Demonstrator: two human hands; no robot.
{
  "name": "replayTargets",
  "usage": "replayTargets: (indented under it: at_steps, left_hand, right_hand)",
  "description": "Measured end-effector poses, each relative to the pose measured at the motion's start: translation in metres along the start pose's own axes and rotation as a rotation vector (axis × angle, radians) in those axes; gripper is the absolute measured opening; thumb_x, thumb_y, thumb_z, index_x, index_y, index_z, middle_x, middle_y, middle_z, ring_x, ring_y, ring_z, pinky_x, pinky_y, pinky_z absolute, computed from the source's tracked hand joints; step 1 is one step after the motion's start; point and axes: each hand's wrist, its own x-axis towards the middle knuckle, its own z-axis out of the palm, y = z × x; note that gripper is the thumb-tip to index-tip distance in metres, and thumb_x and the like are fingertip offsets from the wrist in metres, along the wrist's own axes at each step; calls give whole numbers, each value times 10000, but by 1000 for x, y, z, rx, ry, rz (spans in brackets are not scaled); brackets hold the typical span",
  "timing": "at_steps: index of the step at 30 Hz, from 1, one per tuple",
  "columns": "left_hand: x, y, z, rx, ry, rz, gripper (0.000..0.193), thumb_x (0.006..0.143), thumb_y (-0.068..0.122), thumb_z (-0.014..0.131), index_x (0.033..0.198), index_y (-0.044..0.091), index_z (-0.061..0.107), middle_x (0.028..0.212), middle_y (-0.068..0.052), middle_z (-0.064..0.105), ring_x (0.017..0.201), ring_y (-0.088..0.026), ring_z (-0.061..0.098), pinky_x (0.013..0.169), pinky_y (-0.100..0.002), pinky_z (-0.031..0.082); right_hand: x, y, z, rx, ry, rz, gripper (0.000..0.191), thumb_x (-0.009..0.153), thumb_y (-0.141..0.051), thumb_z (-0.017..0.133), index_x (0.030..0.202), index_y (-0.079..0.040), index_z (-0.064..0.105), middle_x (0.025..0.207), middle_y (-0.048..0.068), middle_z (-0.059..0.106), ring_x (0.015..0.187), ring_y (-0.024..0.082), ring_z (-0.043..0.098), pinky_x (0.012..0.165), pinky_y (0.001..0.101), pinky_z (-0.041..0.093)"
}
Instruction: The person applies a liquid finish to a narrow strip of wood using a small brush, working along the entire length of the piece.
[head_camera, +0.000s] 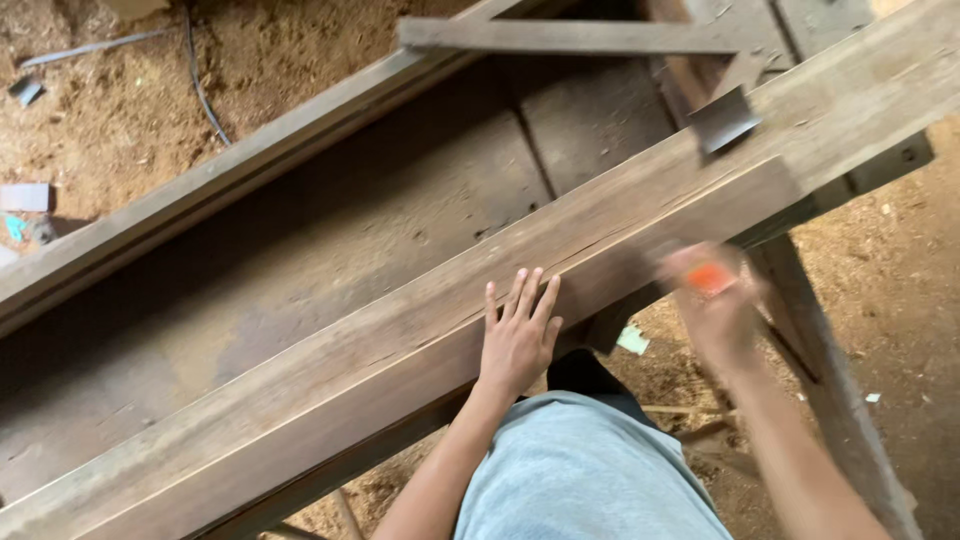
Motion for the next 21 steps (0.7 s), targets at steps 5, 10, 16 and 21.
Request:
replayTargets:
  at_steps: [5,10,16,21]
  left_hand:
    - [35,37,19,51,11,-56,598,991,370,546,1547,200,406,1609,-80,371,1525,-266,247,1214,-643,61]
    - [65,64,44,129,70,-91,617,988,424,553,1556,232,404,1632,-68,357,1544,-254,243,1226,-634,44]
    - [81,75,54,195,70,-163,553,1029,452,462,1557,300,406,1622,-25,369,1530,-253,254,1232,-588,95]
    - [85,75,60,195,61,-209,497,1060,405,408,1548,313,424,1608,11,407,1518,-247,293,1232,-562,156]
  right_hand:
    - [21,37,-24,66,-23,61,202,1032,-278,646,957,-101,709,1068,79,751,973,194,746,816,344,642]
    - [38,73,-46,156,-280,122,271,1003,-340,617,1014,-96,735,937,65,757,740,174,716,584,307,620]
    - [53,106,-74,-157,14,86,196,1100,-228,621,1109,-46,692,1062,145,723,997,233,712,778,308,612]
    - [50,119,-86,211,-228,-114,115,1019,-194,631,1009,-105,702,977,85,744,893,211,737,743,296,646]
